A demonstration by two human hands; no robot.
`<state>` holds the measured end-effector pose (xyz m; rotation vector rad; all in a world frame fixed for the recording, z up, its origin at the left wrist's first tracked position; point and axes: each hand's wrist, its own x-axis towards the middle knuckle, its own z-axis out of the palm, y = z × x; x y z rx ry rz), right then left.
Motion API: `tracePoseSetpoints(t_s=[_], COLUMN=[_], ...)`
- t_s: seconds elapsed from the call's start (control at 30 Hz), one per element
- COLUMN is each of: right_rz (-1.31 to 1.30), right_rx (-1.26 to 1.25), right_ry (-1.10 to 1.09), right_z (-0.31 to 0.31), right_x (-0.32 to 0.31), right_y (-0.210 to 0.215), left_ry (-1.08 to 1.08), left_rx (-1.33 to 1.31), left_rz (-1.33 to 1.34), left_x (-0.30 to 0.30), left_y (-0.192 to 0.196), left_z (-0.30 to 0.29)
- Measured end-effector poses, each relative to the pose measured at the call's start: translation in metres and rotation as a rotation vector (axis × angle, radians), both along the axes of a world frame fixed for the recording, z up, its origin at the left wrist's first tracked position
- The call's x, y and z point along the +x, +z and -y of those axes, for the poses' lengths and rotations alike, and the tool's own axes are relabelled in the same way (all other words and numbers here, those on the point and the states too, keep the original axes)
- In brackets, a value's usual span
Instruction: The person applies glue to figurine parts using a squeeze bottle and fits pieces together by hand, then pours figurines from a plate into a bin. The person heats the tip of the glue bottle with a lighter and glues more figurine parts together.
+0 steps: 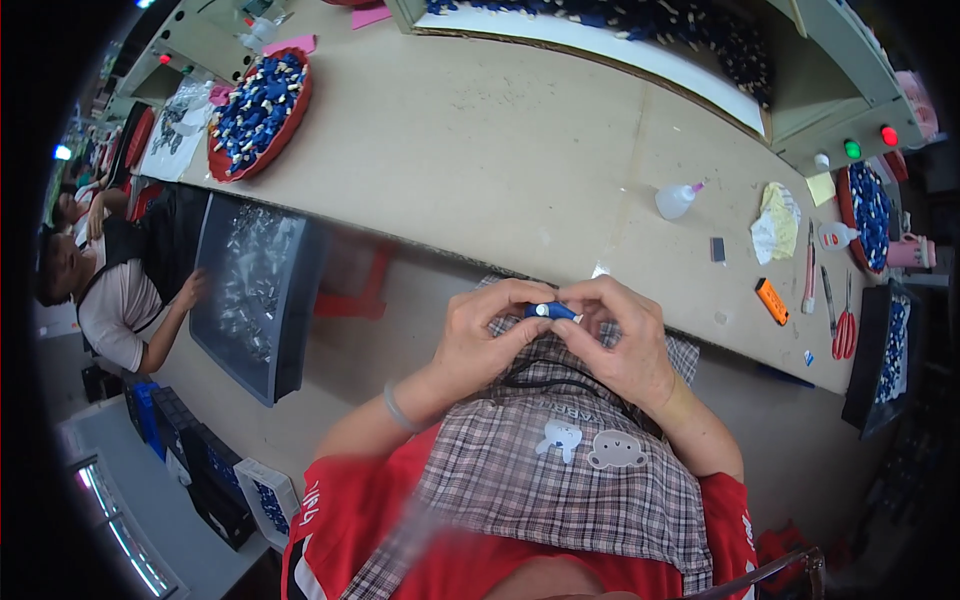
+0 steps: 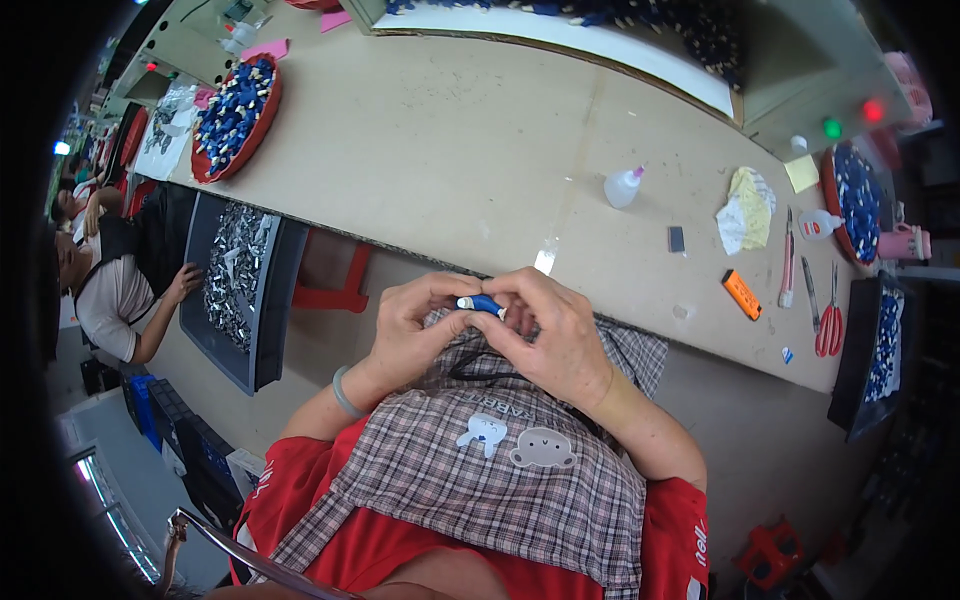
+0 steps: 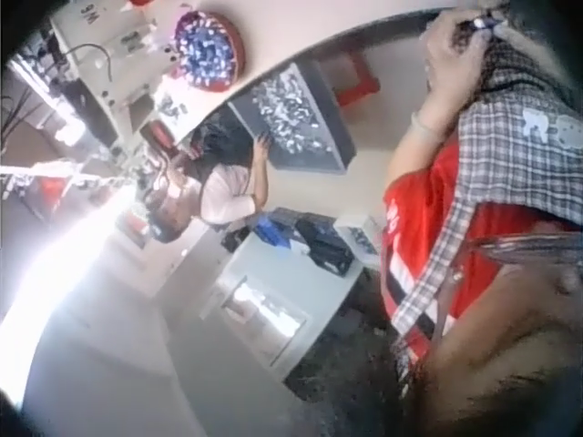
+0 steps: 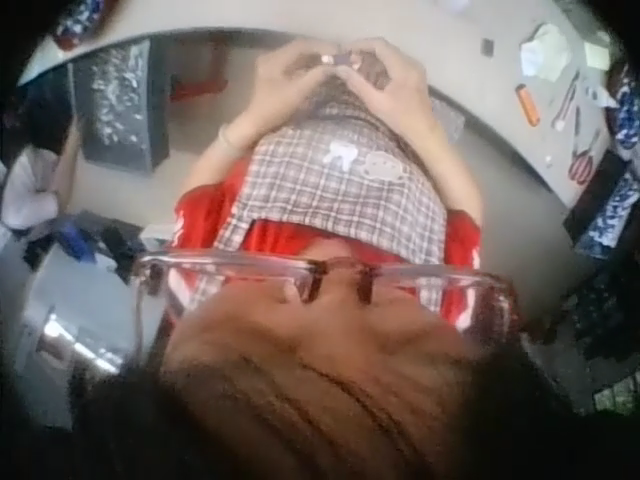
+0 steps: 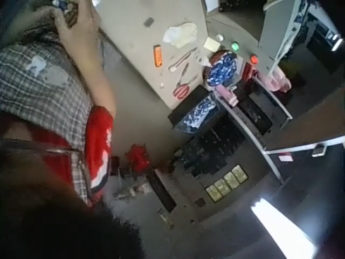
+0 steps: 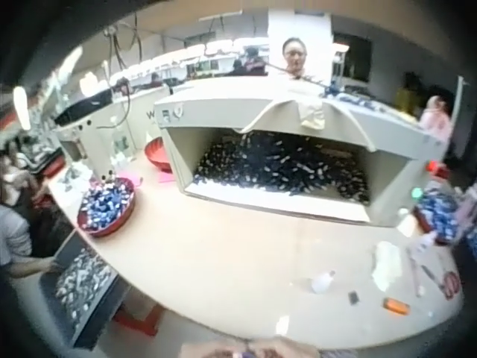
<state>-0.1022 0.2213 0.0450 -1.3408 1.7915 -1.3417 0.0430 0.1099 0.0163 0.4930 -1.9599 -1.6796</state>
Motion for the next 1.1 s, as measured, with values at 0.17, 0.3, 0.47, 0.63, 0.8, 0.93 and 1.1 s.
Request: tracePoseSetpoints(t_s=[0.17, 0.3, 0.47, 0.63, 0.8, 0.93, 1.1], right_rz=[0.087, 0.149, 0.231, 0.189, 0.210, 0.065, -0.188], right_rx=[-0.012, 0.010, 0.087, 0.104, 0.068, -0.048, -0.127], right_ry=[-0.094, -0.130, -0.141, -0.113, -0.114, -0.063, -0.053], right_z=[-0.011, -0.015, -0.018, -0.019, -0.017, -0.010, -0.004], right_x=[-0.012, -0.013, -0.011, -0.010, -0.007, 0.001, 0.006], right_y=[-0.002, -0.009, -0.014, -0.015, -0.014, 0.004, -0.003], left_ry=[-0.140, -0.240, -0.377, -0.402, -0.262, -0.042, 0.056], left_rx=[0.963, 1.210, 1.472, 1.471, 1.126, 0.463, -0.340], left_rz=[-0.083, -0.150, -0.273, -0.249, -0.117, -0.059, -0.047], left_x=[0.002, 0.004, 0.002, 0.001, 0.001, -0.001, -0.005], left_y=[0.005, 0.002, -0.008, -0.009, 0.006, 0.012, 0.014], left_z=[0.008, 0.015, 0.016, 0.015, 0.007, -0.004, -0.003])
